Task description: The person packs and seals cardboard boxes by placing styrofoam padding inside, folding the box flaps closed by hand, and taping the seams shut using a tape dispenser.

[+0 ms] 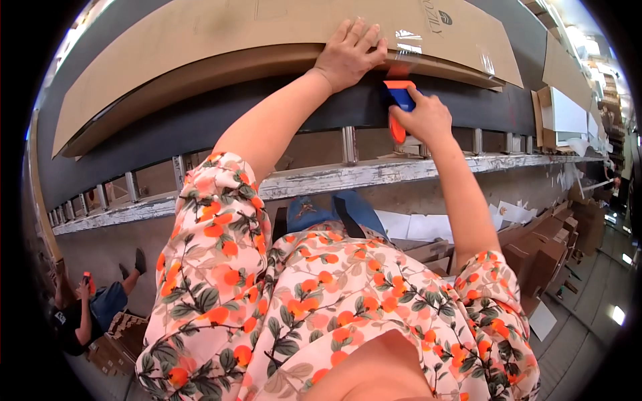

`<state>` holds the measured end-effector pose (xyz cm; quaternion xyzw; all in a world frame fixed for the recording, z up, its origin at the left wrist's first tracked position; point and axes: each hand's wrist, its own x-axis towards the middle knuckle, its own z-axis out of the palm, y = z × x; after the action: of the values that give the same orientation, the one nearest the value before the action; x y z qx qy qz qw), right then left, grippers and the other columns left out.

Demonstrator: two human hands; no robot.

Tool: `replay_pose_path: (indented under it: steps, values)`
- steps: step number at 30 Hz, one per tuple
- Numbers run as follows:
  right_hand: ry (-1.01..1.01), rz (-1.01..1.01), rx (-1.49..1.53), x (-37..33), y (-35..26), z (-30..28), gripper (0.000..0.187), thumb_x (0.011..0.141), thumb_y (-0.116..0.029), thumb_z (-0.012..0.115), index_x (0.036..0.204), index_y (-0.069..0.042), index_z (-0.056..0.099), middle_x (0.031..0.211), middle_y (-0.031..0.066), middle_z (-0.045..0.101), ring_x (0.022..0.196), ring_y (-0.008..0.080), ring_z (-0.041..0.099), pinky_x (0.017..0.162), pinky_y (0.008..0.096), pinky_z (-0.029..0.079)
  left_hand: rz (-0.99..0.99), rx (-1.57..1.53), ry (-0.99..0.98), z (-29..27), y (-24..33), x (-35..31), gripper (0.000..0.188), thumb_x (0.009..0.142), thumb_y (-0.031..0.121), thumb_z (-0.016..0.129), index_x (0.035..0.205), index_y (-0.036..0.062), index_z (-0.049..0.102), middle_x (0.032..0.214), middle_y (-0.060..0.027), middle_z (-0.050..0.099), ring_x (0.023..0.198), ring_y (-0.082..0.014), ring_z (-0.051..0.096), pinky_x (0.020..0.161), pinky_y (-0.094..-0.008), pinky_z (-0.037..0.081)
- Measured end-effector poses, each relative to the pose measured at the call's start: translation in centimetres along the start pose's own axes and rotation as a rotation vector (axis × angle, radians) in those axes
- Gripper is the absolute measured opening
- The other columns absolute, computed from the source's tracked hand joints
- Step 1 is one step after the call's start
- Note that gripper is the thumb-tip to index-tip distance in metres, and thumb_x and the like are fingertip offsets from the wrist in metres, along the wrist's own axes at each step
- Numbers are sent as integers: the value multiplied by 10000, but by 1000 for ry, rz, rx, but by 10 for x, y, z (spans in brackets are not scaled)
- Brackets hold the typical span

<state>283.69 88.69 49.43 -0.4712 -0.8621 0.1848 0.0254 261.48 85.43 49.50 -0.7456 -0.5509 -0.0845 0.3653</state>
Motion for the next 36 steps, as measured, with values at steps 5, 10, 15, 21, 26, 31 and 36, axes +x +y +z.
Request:
replay_pose_path:
  steps: [5,10,15,21,26,31,36]
  values:
    - [-213,52,-8,55,-19,-23,520,669,-479,648,926,-30,708,981,160,699,969,299,660,841,383,516,-28,-25,-12,4,5,-4,354,857,364,625,1139,157,569,1248,-105,575,1147,-329,552,991,-458,400]
    - [-362,110,153,87,-23,-23,560,602,-503,713,959,-73,735,1005,144,701,951,289,662,837,366,513,-48,-5,-64,9,2,-16,386,858,360,625,1174,153,549,1267,-123,562,1153,-346,548,994,-479,394]
    - [-201,-144,-5,38,-20,-21,574,584,-494,707,955,-56,729,942,189,697,912,301,675,811,374,535,-45,21,-318,5,-7,-32,587,873,345,603,1418,253,405,1320,-174,518,1161,-445,515,968,-547,390]
    - [34,-62,1175,45,42,-61,477,742,-325,752,1089,-2,697,981,71,690,961,132,615,858,262,464,-2,162,-492,-1,2,-21,727,874,389,594,1497,244,250,1522,-66,312,1300,-461,374,1004,-627,333]
    - [235,-5,1176,73,49,-83,585,746,-341,748,1194,17,631,1090,85,638,973,160,589,859,262,451,-165,-68,-710,12,-2,25,950,772,477,713,1470,42,238,1549,-126,228,1397,-377,261,1134,-514,207]
    - [94,-38,1500,95,5,-65,442,805,-295,712,1137,-8,667,967,37,641,833,120,567,760,256,457,-314,-161,-759,-15,-31,4,1095,684,451,801,1482,26,182,1546,-176,201,1435,-347,180,1171,-452,162]
    - [-331,-102,1996,152,-8,-43,435,905,-309,570,1252,-48,539,1201,106,617,1098,254,593,963,435,476,-326,-96,-477,3,-3,-18,1041,619,462,807,1397,-50,344,1485,-233,314,1385,-381,287,1160,-439,207]
